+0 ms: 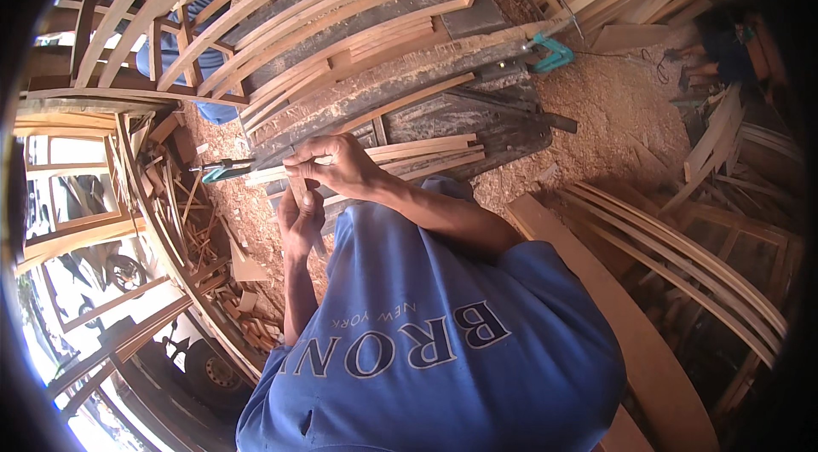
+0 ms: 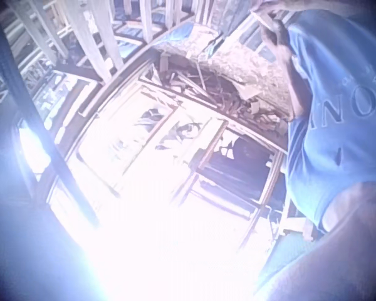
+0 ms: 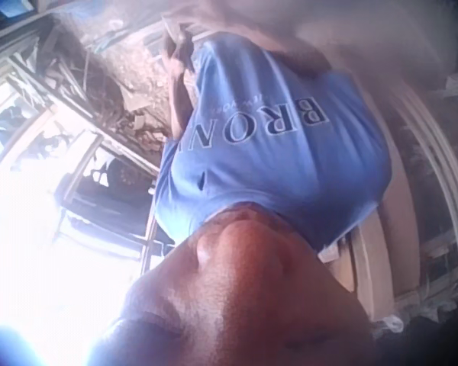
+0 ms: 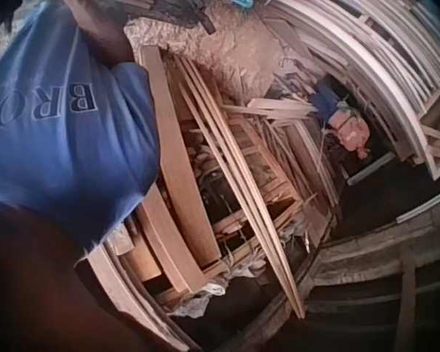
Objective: The person uses a hand saw to cut thin wooden strips on a workbench. They repeatedly position each strip, saw it to length, and place the cut pieces into a wooden frame structure nearby. The process is repeated for multiple strips throughout the clip.
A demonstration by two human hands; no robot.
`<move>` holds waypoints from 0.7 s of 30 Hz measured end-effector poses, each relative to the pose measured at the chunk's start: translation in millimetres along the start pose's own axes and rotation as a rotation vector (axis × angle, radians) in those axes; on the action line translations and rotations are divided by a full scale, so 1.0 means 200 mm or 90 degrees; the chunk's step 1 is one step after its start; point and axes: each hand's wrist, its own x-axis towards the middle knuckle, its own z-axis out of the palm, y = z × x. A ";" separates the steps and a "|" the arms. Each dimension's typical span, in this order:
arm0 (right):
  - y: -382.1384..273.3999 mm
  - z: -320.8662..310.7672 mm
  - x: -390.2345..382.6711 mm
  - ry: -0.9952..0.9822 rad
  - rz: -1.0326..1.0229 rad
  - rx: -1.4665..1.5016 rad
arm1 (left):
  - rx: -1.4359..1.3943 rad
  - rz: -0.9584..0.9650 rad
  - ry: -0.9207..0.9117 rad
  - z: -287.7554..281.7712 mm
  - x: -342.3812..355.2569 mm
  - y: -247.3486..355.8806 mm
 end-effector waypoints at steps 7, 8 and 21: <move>0.40 0.02 -0.04 -0.078 0.090 0.247 | 0.177 -0.037 0.074 -0.18 -0.04 -0.07; 0.50 -0.01 -0.01 -0.044 0.124 0.212 | 0.189 -0.005 0.113 -0.19 -0.04 -0.06; 1.11 -0.29 0.10 -0.318 0.085 -0.849 | 0.556 0.302 0.364 -0.21 -0.01 0.12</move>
